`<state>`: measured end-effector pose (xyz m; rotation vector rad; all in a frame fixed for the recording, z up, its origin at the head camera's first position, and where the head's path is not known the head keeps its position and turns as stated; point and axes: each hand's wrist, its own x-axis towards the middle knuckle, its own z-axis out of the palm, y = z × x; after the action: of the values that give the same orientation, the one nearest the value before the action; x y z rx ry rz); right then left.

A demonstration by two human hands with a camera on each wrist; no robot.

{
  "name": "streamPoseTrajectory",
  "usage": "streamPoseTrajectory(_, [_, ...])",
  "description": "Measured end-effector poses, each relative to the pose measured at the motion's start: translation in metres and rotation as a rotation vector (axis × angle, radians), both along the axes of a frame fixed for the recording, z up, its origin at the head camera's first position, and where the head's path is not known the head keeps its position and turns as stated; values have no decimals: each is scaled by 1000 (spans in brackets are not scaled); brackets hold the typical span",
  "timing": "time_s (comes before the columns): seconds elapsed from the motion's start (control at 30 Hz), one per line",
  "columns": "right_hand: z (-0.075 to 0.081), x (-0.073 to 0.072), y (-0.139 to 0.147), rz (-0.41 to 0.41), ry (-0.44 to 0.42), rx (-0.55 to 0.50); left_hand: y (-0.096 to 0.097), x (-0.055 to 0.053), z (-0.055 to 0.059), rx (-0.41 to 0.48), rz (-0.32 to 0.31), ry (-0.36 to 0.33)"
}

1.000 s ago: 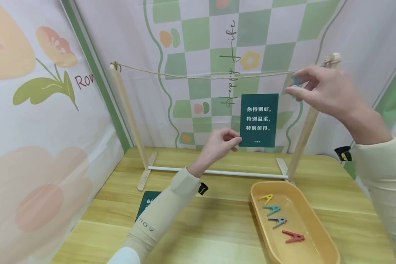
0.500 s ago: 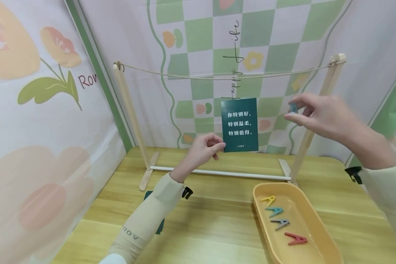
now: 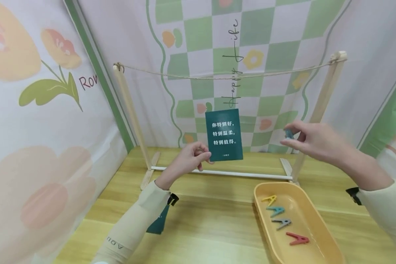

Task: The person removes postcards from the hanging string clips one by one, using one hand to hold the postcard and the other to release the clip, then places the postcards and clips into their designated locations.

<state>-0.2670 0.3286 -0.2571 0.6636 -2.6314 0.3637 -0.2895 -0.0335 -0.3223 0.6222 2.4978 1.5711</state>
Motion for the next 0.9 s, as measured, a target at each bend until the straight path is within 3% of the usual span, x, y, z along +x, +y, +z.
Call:
streamPoseTrajectory(0.23, [-28,6,6,116,3,87,-25,11,-5,-51,1,-44])
streamPoseTrajectory(0.43, [-42,16,11,110,-19,81,-40,19,-9,-81,-24,-59])
streamPoseTrajectory(0.63, [-66,28,15,106,-74,108,-63,20,-24,-152,-50,-47])
streamPoseTrajectory(0.77, [-83,32,17,146,-76,148,-78,24,-31,-173,-66,-68])
streamPoseTrajectory(0.9, [-97,37,16,181,-144,171,-92,27,-38,-172,-114,-90])
